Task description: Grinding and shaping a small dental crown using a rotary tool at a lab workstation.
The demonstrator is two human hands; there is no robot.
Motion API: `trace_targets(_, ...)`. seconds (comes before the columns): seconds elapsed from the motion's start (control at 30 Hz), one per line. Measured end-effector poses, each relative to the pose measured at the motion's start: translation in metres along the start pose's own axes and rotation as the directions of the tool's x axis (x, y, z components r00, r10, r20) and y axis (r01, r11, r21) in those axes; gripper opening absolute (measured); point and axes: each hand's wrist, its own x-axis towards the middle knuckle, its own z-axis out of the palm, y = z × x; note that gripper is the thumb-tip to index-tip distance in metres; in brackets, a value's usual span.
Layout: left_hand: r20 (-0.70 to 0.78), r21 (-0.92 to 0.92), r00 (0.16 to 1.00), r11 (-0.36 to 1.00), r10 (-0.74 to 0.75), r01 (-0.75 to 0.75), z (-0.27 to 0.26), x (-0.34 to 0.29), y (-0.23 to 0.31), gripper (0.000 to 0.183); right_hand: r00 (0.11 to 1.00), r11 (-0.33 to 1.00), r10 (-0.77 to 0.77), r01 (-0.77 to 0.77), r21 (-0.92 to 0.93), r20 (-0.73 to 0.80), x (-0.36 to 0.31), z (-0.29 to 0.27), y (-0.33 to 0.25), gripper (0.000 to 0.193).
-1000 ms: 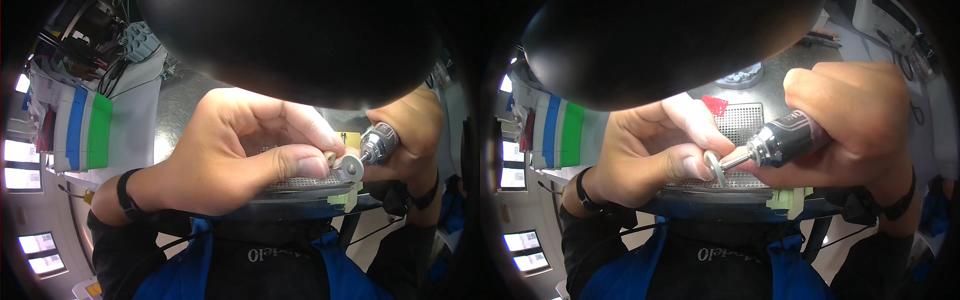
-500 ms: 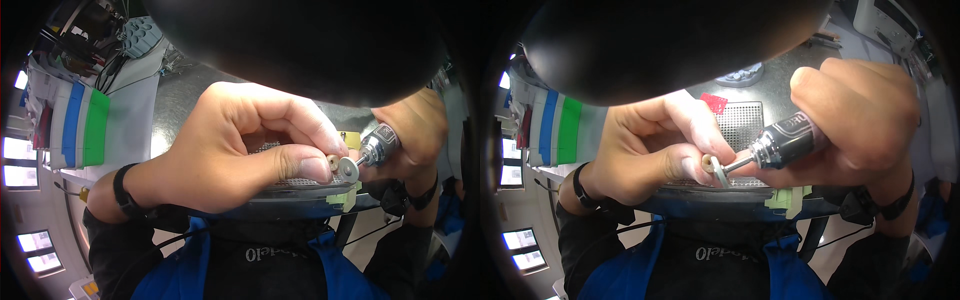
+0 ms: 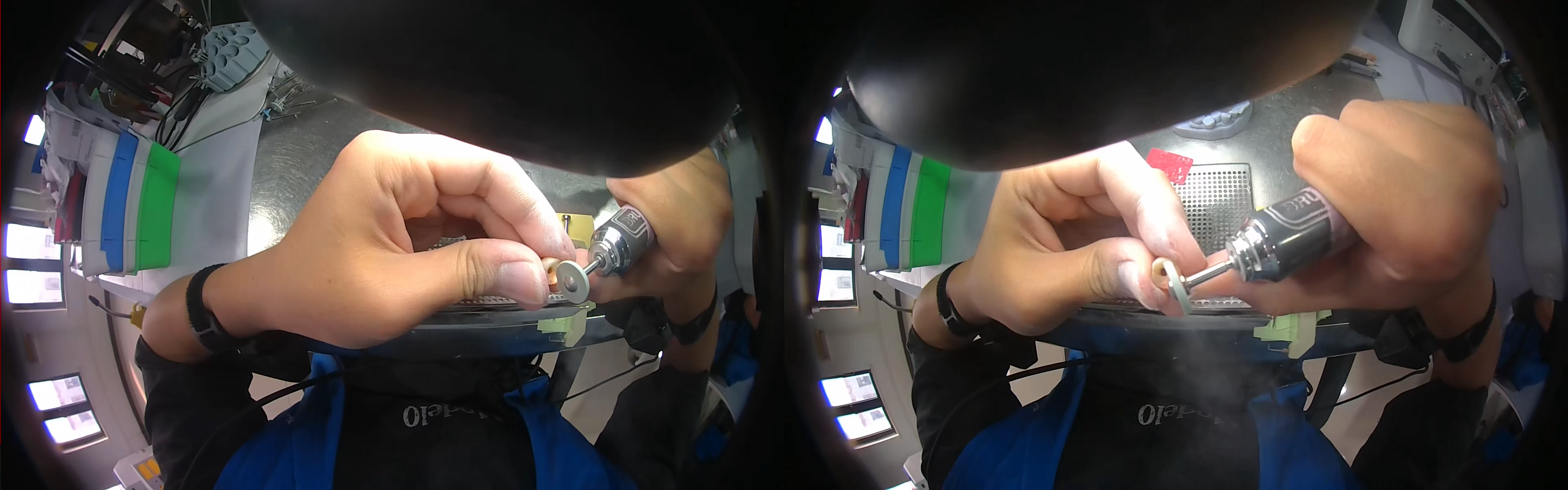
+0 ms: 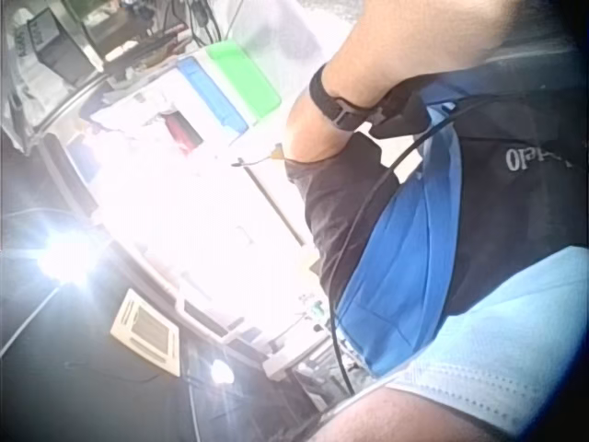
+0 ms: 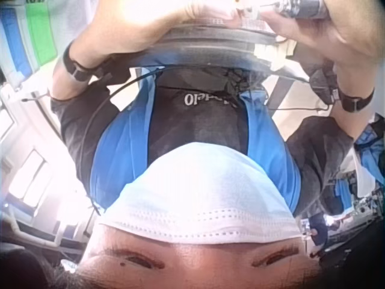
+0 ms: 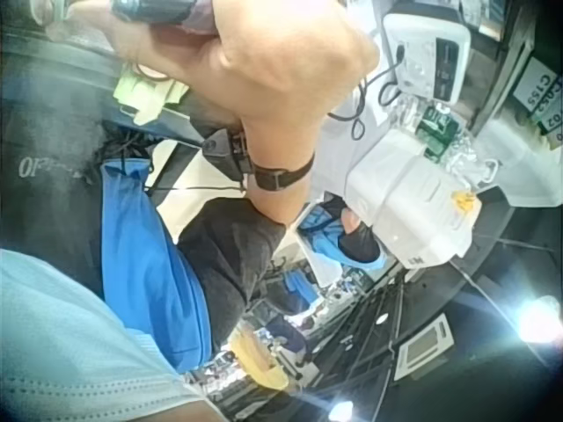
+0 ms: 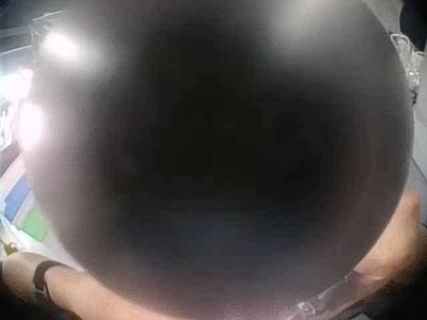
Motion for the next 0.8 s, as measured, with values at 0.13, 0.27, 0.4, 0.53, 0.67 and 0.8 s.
trace_targets(0.13, 0.004, 0.005, 1.000, 1.000, -0.020, 0.020, 0.0003, -0.0007, 0.0028, 0.020, 1.000, 1.000, -0.001, 0.001, -0.005, -0.020, 0.0007, -0.0002, -0.0003, 0.061)
trace_targets(0.27, -0.011, -0.045, 0.998, 0.997, -0.067, 0.067, 0.0009, -0.0008, 0.0045, 0.020, 1.000, 1.000, -0.001, 0.001, -0.021, 0.006, 0.0002, -0.0020, -0.0006, 0.060)
trace_targets(0.4, -0.030, -0.066, 0.995, 0.994, -0.095, 0.093, 0.0023, -0.0016, 0.0054, 0.020, 0.999, 1.000, 0.013, -0.013, 0.003, -0.035, -0.0009, 0.0005, -0.0015, 0.058)
trace_targets(0.53, -0.009, 0.036, 0.998, 0.997, -0.061, 0.062, 0.0017, -0.0012, 0.0058, 0.021, 1.000, 0.999, -0.003, 0.002, -0.032, -0.020, -0.0013, -0.0008, -0.0012, 0.058)
trace_targets(0.67, -0.033, -0.045, 0.995, 0.995, -0.095, 0.093, 0.0022, -0.0012, 0.0052, 0.022, 0.998, 0.999, 0.000, 0.002, -0.033, 0.066, -0.0012, -0.0056, -0.0003, 0.060)
trace_targets(0.8, -0.067, -0.061, 0.993, 0.993, -0.100, 0.096, 0.0040, -0.0024, 0.0056, 0.024, 0.999, 1.000, 0.007, -0.006, -0.024, 0.049, -0.0025, -0.0054, -0.0009, 0.063)
